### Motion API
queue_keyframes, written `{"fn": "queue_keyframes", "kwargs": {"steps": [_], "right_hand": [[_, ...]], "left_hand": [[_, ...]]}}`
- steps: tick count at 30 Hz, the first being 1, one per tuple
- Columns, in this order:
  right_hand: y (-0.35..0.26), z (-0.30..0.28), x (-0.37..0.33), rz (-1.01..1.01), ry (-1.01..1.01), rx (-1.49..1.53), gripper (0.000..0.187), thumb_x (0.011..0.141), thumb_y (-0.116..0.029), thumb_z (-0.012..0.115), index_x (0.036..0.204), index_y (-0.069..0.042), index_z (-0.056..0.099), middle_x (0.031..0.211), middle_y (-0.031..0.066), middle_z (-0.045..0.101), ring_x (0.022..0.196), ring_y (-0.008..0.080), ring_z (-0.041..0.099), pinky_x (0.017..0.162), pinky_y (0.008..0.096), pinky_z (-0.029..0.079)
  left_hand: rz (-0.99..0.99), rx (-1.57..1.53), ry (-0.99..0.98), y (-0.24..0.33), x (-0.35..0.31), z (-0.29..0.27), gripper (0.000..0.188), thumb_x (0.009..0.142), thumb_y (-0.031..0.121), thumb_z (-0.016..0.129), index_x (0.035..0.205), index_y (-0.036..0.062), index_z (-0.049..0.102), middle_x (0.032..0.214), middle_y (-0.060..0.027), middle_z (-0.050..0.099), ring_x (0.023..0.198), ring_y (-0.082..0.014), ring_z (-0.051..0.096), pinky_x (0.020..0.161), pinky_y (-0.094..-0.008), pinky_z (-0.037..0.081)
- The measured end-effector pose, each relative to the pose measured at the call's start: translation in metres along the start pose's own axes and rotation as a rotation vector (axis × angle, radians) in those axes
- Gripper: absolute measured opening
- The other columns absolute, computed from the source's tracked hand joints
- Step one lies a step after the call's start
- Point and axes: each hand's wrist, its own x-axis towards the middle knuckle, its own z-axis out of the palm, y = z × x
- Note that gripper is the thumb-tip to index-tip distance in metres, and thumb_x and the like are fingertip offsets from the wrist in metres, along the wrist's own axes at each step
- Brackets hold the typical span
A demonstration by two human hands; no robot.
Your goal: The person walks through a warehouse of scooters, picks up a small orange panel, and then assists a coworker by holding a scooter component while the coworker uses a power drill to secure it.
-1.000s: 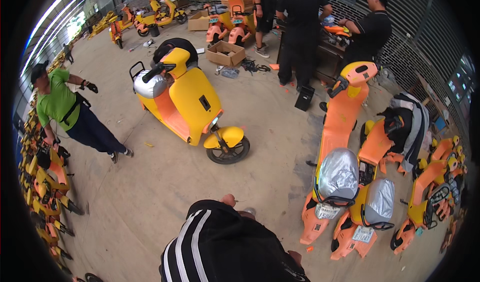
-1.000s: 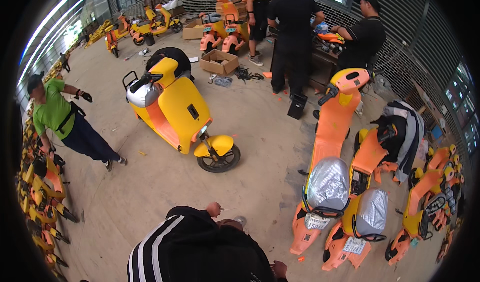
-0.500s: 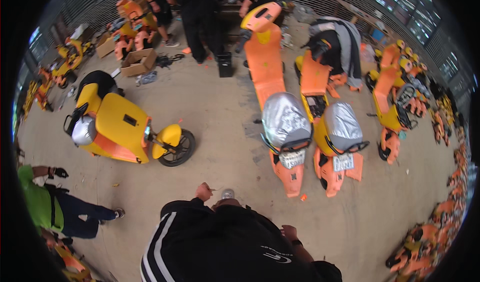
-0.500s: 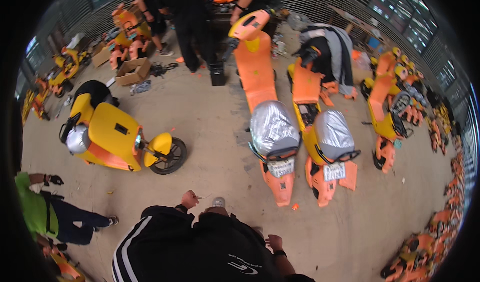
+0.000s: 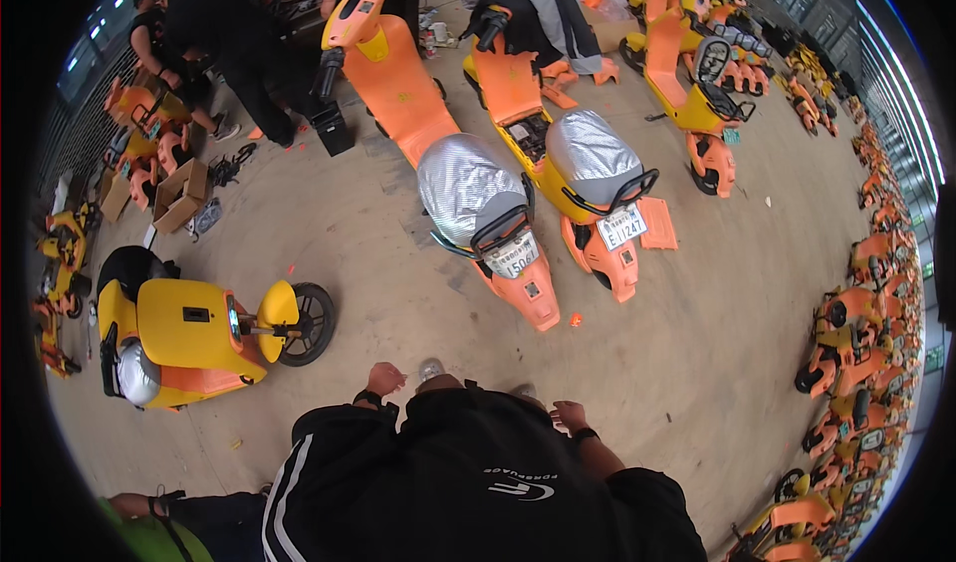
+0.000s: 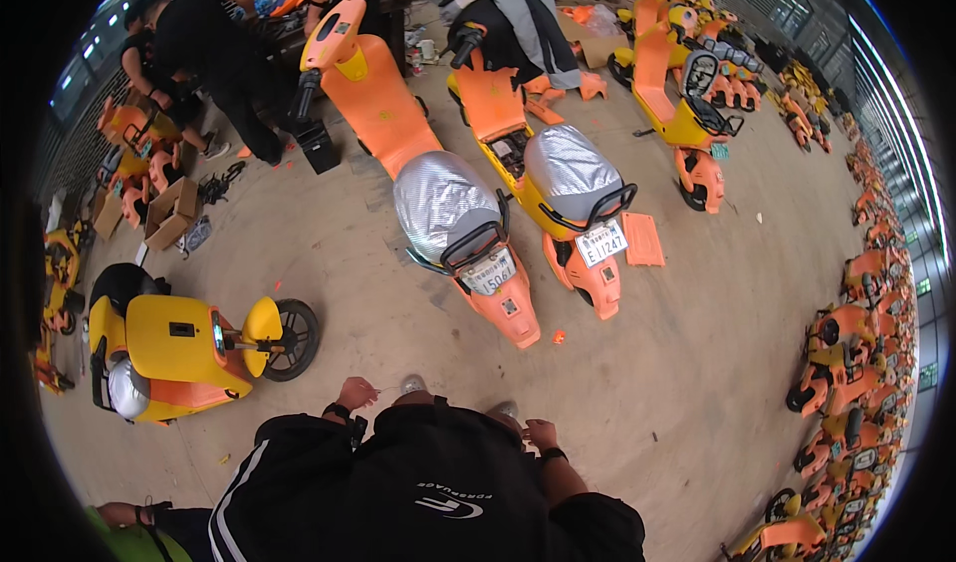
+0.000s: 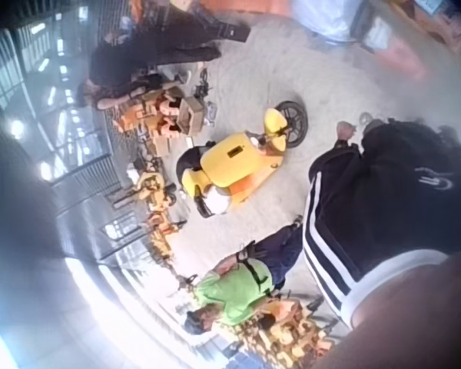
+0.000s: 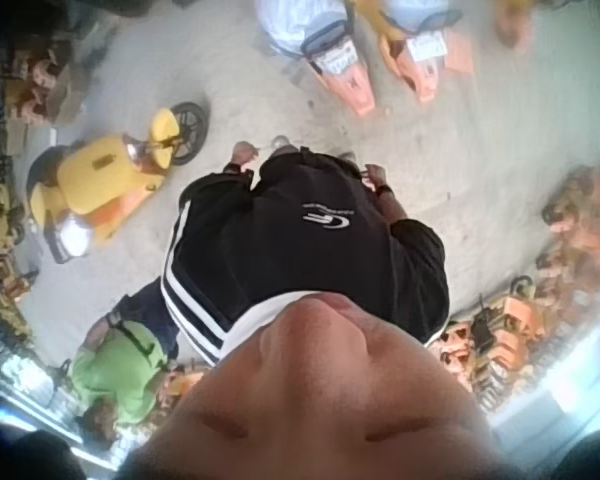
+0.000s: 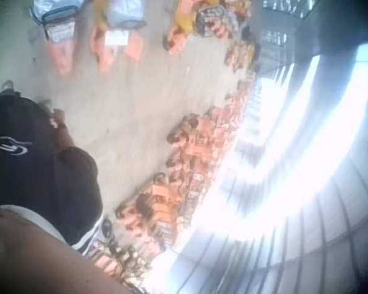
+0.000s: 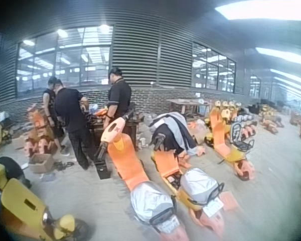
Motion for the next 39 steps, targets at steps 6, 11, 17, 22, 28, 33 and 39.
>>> {"fn": "queue_keyframes", "kwargs": {"steps": [6, 11, 17, 22, 28, 33, 39], "right_hand": [[-0.002, -0.001, -0.002, -0.054, 0.006, -0.014, 0.03, 0.078, -0.023, 0.046, 0.099, -0.004, 0.054, 0.076, 0.0106, 0.06, 0.062, 0.018, 0.057, 0.052, 0.0283, 0.045], [0.0, -0.002, -0.009, -0.072, 0.075, 0.04, 0.027, 0.075, -0.02, 0.047, 0.09, -0.001, 0.057, 0.068, 0.0081, 0.06, 0.053, 0.0151, 0.057, 0.044, 0.0246, 0.042], [0.003, -0.002, -0.006, -0.096, 0.089, 0.053, 0.026, 0.074, -0.02, 0.048, 0.088, 0.0, 0.058, 0.066, 0.0086, 0.06, 0.052, 0.0148, 0.056, 0.043, 0.0251, 0.043], [0.01, -0.003, 0.001, -0.137, 0.161, 0.056, 0.024, 0.073, -0.019, 0.046, 0.082, -0.001, 0.06, 0.063, 0.0078, 0.061, 0.05, 0.0146, 0.056, 0.043, 0.0257, 0.044], [0.02, -0.005, 0.007, -0.257, 0.335, -0.025, 0.024, 0.068, -0.021, 0.044, 0.077, -0.008, 0.063, 0.065, 0.0111, 0.06, 0.063, 0.0216, 0.06, 0.063, 0.0306, 0.046], [0.037, -0.005, 0.013, -0.229, 0.285, -0.095, 0.027, 0.073, -0.019, 0.047, 0.09, -0.001, 0.059, 0.071, 0.0101, 0.062, 0.057, 0.0168, 0.059, 0.047, 0.0256, 0.047], [0.036, -0.006, 0.016, -0.117, 0.17, 0.03, 0.025, 0.075, -0.019, 0.048, 0.089, 0.0, 0.058, 0.07, 0.0091, 0.062, 0.057, 0.016, 0.059, 0.048, 0.0265, 0.046]], "left_hand": [[-0.01, 0.04, 0.044, 0.002, -0.001, 0.01, 0.021, 0.066, 0.018, 0.064, 0.062, -0.0003, 0.056, 0.056, -0.0086, 0.059, 0.046, -0.0139, 0.056, 0.04, -0.0253, 0.044], [-0.022, 0.109, 0.0, 0.009, 0.007, 0.012, 0.02, 0.068, 0.017, 0.062, 0.065, -0.0016, 0.056, 0.057, -0.0088, 0.059, 0.046, -0.0138, 0.056, 0.041, -0.0255, 0.045], [0.055, 0.045, 0.022, -0.003, 0.013, 0.014, 0.009, 0.067, 0.004, 0.056, 0.065, -0.0013, 0.048, 0.055, -0.0118, 0.057, 0.046, -0.0172, 0.056, 0.04, -0.0276, 0.045], [0.2, 0.042, 0.058, 0.0, 0.02, 0.018, 0.006, 0.067, 0.0, 0.052, 0.071, -0.0029, 0.048, 0.057, -0.0144, 0.057, 0.045, -0.0197, 0.057, 0.039, -0.0291, 0.046], [0.067, -0.047, 0.036, -0.017, 0.025, 0.014, 0.012, 0.067, -0.006, 0.051, 0.078, -0.0028, 0.047, 0.064, -0.0184, 0.057, 0.051, -0.024, 0.059, 0.039, -0.0313, 0.048], [0.242, 0.124, 0.142, -0.017, 0.039, 0.01, 0.01, 0.066, -0.004, 0.05, 0.076, -0.0015, 0.048, 0.06, -0.0149, 0.057, 0.041, -0.02, 0.054, 0.033, -0.028, 0.04], [0.16, -0.045, 0.141, 0.017, 0.028, 0.009, 0.008, 0.065, 0.003, 0.054, 0.071, -0.0024, 0.053, 0.059, -0.0108, 0.057, 0.046, -0.0168, 0.056, 0.04, -0.0258, 0.045]]}}
